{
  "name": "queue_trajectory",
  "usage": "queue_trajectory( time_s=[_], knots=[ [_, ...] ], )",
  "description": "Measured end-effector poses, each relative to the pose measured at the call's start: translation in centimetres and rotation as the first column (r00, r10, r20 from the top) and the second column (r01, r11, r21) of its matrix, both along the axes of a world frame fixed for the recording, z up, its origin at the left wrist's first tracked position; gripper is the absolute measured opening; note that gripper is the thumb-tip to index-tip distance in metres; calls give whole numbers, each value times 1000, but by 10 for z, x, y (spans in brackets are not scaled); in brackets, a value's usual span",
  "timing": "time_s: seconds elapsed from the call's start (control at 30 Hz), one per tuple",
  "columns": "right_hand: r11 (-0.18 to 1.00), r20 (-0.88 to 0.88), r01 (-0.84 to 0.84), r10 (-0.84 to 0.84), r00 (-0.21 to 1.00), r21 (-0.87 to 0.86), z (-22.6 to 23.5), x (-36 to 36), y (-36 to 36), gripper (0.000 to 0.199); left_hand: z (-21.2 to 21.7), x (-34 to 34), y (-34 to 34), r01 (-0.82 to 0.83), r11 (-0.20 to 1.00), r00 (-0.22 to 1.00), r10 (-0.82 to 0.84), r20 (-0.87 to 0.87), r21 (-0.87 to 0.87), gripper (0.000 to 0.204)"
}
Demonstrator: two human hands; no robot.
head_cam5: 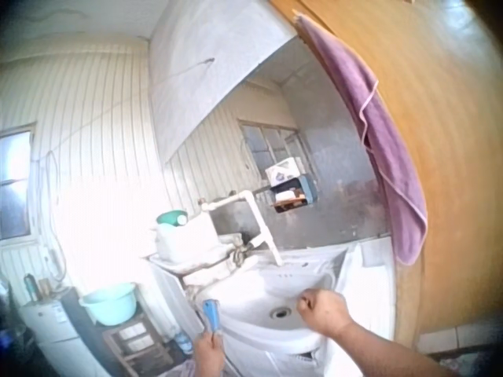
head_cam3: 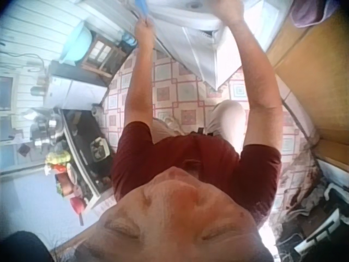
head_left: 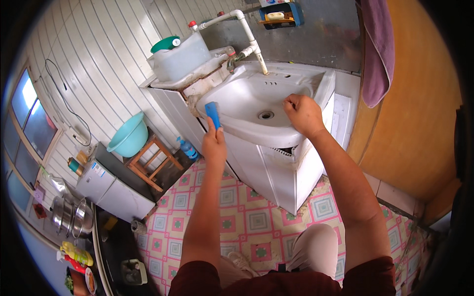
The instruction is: The person scrubs the exterior white surface of a bathroom cabinet using a small blue handheld brush.
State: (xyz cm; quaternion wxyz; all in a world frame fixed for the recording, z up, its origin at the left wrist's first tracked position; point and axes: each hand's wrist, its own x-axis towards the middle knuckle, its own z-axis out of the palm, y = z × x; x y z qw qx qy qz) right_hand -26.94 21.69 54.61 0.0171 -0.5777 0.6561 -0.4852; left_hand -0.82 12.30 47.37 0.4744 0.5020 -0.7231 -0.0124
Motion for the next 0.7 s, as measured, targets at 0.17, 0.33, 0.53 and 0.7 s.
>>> queue_trajectory(
  time_s=[0.17, 0.33, 0.53, 0.7],
  knots=[
    [999, -8, 23, -23, 1000, -25, -1, -14, 4, 24, -10, -85, 114, 308, 938, 939, -327, -108, -161, 55],
    [1000, -7, 5, -5, 1000, -8, 0, -7, 3, 24, -28, -109, 141, 358, 916, 920, -380, -101, -181, 57],
    [999, 45, -8, 6, 999, 43, 4, -3, 4, 25, -45, -65, 54, 30, 981, 911, -106, -398, -193, 51],
    [999, -5, 5, -5, 1000, 35, 2, -4, 3, 25, -29, -26, -8, 158, 983, 677, -35, -735, 98, 48]
  ],
)
